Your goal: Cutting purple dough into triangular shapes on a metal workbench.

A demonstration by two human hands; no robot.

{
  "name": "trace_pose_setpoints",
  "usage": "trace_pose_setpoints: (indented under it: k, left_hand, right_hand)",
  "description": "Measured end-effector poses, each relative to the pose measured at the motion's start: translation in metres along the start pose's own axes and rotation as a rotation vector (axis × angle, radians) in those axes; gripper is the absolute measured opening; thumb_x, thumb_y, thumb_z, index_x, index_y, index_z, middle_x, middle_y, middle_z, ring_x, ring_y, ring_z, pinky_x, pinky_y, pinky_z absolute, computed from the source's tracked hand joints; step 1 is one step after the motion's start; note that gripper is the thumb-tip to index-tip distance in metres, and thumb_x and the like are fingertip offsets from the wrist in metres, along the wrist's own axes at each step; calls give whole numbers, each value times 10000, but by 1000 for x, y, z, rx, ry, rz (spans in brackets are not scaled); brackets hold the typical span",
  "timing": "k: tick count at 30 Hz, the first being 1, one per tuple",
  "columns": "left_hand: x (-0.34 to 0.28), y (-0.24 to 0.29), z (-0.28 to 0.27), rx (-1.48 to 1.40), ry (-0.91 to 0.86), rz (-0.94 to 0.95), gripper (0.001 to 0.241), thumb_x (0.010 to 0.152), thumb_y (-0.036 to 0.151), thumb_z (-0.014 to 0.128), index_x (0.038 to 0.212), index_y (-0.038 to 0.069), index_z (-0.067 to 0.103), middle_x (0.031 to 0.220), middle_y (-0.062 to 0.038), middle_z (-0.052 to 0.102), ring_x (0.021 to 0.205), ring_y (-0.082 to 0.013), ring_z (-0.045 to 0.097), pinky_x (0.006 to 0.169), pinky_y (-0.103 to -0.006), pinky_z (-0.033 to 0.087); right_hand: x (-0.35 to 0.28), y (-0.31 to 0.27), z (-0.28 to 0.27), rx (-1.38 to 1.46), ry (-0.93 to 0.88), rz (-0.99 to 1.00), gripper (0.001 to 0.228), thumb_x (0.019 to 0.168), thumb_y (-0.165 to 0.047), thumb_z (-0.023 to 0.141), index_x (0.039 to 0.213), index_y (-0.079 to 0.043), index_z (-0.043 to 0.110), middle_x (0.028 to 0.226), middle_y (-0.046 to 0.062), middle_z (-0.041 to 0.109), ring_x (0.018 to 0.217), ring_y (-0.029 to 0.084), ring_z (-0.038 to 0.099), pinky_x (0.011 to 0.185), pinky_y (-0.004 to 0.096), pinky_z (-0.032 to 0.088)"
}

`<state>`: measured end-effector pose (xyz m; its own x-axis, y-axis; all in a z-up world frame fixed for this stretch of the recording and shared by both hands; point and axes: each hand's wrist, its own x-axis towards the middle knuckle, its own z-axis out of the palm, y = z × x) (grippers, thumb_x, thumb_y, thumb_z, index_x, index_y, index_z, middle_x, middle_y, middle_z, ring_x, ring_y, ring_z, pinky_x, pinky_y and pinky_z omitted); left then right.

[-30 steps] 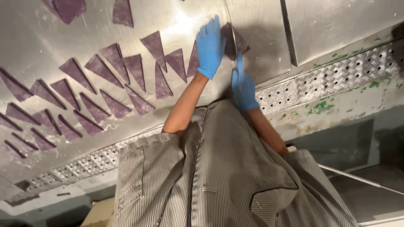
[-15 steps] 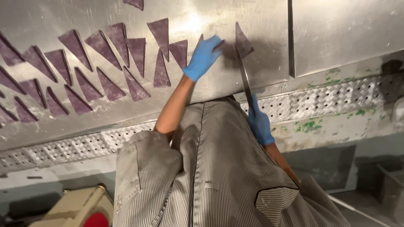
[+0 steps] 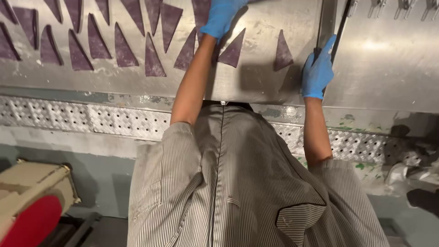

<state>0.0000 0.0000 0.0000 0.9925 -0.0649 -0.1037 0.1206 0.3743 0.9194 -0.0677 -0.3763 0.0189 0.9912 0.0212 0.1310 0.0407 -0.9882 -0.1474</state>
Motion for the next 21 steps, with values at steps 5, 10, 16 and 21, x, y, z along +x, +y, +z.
trace_pose_setpoints:
  k: [5,10,16,21]
  left_hand:
    - [-54,40,-23,487,312,196,243,1053,187,692,912,5,617,784,-76,511,731,-170,497,700,-395,470]
    - [-159,8,-67,717,478,162,203,1132,165,505,1189,-5,599,1157,-160,630,1049,-282,617,950,-403,497]
    - [-197,-3,-83,587,247,-24,366,974,190,666,1317,66,638,1179,-146,708,1049,-280,725,926,-386,576]
    - [-174,-35,-103,625,-20,149,395,937,200,712,1298,57,637,1232,-144,703,1146,-325,674,999,-397,533]
  right_hand:
    - [-5,-36,-17,-173,178,-180,784,1068,-310,678,1626,-56,190,1102,168,655,946,358,650,790,463,533]
    - [-44,-104,22,286,-96,-151,312,1128,-282,658,1333,-63,577,1159,156,640,991,269,651,894,422,542]
    - [-38,-243,62,396,-11,-15,598,942,-214,795,1348,120,510,1002,197,610,928,372,582,819,473,472]
    - [-36,-256,104,516,119,205,336,821,-127,787,1072,-13,595,939,155,628,889,320,625,804,428,508]
